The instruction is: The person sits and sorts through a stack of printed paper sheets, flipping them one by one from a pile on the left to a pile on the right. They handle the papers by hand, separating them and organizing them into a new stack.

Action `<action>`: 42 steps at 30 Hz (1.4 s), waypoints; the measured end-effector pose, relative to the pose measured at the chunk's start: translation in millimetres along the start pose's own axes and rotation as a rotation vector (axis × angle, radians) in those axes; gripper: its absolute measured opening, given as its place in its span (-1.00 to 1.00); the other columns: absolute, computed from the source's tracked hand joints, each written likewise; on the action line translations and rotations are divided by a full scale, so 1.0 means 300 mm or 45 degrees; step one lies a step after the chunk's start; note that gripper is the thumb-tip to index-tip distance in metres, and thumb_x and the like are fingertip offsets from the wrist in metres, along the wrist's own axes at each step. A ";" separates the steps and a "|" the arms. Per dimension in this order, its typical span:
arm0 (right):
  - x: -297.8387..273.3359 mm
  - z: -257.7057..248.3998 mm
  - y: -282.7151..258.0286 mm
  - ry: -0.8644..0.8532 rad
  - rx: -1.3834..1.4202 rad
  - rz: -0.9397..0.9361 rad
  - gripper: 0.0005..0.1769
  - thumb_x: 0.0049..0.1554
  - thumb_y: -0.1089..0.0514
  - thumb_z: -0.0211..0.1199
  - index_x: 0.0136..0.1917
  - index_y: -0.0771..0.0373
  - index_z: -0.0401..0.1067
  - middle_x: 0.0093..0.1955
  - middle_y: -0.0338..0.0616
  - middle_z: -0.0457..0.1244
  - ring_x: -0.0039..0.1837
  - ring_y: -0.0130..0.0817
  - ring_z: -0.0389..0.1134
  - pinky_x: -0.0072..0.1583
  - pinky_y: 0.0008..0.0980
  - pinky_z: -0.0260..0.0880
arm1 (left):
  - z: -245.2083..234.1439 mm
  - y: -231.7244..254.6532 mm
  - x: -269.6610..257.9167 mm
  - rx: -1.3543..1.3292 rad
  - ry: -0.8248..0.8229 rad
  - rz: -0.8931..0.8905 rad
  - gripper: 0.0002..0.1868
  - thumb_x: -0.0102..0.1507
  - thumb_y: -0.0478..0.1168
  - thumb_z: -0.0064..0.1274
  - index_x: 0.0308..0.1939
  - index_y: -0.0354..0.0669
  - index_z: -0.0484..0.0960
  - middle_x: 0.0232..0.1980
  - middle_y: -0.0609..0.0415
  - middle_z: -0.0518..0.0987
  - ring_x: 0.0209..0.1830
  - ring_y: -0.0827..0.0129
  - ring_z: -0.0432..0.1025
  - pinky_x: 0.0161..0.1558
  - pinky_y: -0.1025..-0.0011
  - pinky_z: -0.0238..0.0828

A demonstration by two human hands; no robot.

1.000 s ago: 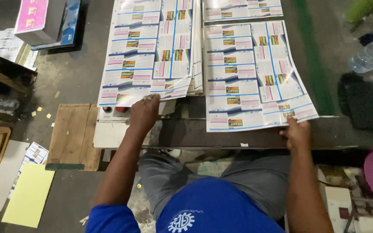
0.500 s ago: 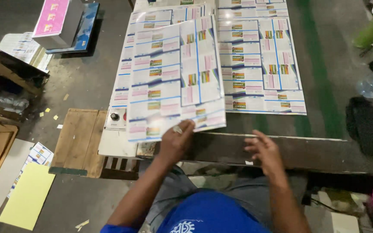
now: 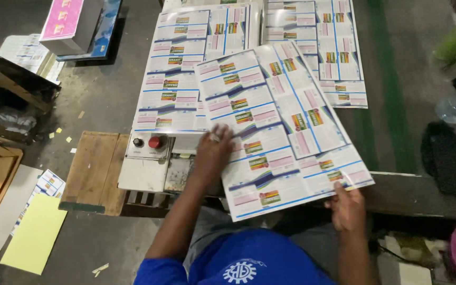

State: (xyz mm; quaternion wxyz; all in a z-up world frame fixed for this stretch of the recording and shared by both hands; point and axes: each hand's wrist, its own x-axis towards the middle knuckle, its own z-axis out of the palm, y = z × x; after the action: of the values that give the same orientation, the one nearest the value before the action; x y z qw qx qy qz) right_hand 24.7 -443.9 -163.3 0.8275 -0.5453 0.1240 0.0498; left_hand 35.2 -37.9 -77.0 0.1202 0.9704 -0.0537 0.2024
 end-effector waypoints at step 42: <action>0.044 0.029 0.106 -0.202 -0.400 0.084 -0.37 0.29 0.08 0.12 0.57 0.29 0.21 0.16 0.07 0.42 -0.06 -0.30 0.48 -0.25 -0.48 0.33 | -0.286 0.146 -0.074 -0.305 0.464 0.304 -0.57 0.21 -0.46 0.08 0.17 -0.24 0.58 0.15 -0.18 0.64 0.11 -0.02 0.60 0.13 0.16 0.56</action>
State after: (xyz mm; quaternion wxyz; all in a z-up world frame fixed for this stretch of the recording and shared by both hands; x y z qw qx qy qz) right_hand 31.8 -423.9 -191.6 0.7374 -0.6577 0.0668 0.1388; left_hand -24.3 -57.2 -0.4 0.2174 0.8835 -0.1690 0.3791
